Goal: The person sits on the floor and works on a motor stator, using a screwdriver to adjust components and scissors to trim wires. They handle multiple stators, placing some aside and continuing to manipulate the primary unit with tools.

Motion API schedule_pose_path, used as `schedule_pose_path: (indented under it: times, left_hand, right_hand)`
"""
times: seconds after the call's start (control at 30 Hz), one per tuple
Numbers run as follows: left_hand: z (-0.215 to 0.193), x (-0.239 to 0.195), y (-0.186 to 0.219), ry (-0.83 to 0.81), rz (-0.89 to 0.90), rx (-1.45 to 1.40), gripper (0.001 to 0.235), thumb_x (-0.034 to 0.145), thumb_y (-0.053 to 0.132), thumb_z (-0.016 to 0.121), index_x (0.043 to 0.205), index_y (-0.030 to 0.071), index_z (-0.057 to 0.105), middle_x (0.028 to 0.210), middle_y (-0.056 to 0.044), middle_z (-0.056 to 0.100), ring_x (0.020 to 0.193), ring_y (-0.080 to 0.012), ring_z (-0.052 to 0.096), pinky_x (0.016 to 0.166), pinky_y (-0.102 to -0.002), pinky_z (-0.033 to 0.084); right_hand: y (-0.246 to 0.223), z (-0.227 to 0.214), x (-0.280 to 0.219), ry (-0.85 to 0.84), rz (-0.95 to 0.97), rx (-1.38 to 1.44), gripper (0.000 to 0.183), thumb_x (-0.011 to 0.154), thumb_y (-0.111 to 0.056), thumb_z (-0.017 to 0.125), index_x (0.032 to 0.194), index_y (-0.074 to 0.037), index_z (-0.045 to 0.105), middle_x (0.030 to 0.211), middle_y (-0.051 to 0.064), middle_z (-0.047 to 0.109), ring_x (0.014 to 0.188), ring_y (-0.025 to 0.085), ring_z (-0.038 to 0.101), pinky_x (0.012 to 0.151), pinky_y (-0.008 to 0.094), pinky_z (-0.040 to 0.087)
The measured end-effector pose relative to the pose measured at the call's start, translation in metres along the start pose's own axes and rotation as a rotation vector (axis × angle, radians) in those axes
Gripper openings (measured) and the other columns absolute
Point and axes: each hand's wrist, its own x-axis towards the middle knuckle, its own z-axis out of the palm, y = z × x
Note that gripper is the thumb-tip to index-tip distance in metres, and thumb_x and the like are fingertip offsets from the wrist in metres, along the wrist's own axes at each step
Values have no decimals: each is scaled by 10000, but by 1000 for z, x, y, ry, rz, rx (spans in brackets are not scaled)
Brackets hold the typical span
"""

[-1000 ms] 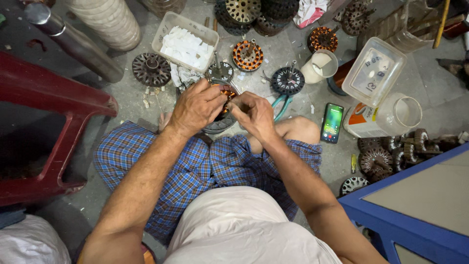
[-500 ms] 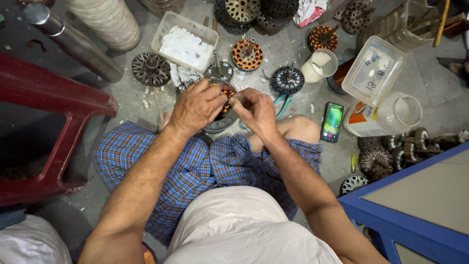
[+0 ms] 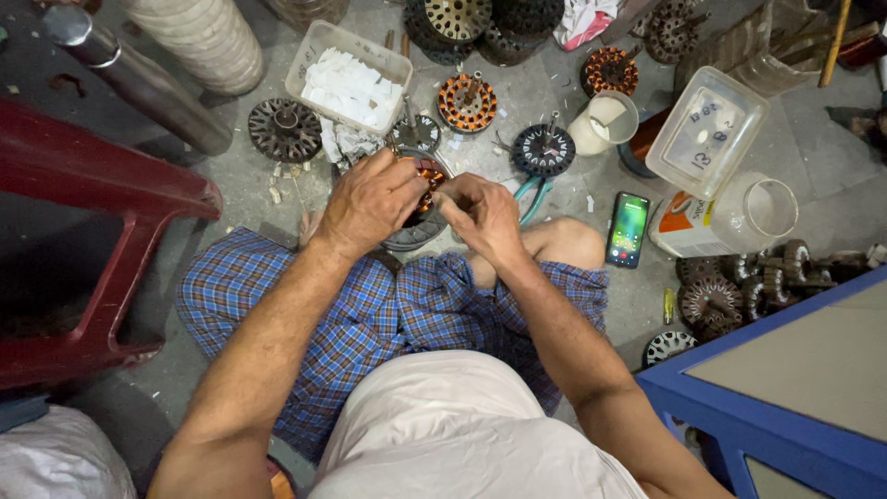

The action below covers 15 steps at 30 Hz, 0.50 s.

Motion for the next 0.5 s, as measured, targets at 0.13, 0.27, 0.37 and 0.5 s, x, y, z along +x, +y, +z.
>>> schedule_pose_path:
  times: [0.13,0.27,0.37,0.5]
  left_hand:
    - [-2,1,-2,-4,-6,-32,192,837,103,775,1018,66,726,1028,-27,624,952,-227,607,835,-354,553]
    - [-3,2,-1,10,2,-26,207,823,94,777,1021,66,723,1019,-21,619,944,-225,604,827,-351,552]
    - [-2,1,0,-7,-25,-21,186,840,105,790,1010,70,723,961,-27,586,913,-220,593,808,-353,549]
    - [-2,1,-1,-21,-14,-19,200,823,107,791,1004,71,715,963,-24,585,908,-224,581,809,-350,549]
  right_hand:
    - [-1,-2,-1,-3,93,-23,227,892,-308,758,932,-85,768,780,51,734,615,150,672,586,314,513]
    - [-5,-3,2,-22,63,-23,268,845,-285,793,1001,-70,759,747,77,687,591,167,638,563,334,496]
    - [-6,-3,3,-11,-69,8,208,882,-272,761,960,-80,766,806,65,692,630,156,654,593,326,509]
    - [-3,-1,9,-22,-7,-12,212,879,-278,760,923,-71,757,773,58,698,605,161,639,568,330,502]
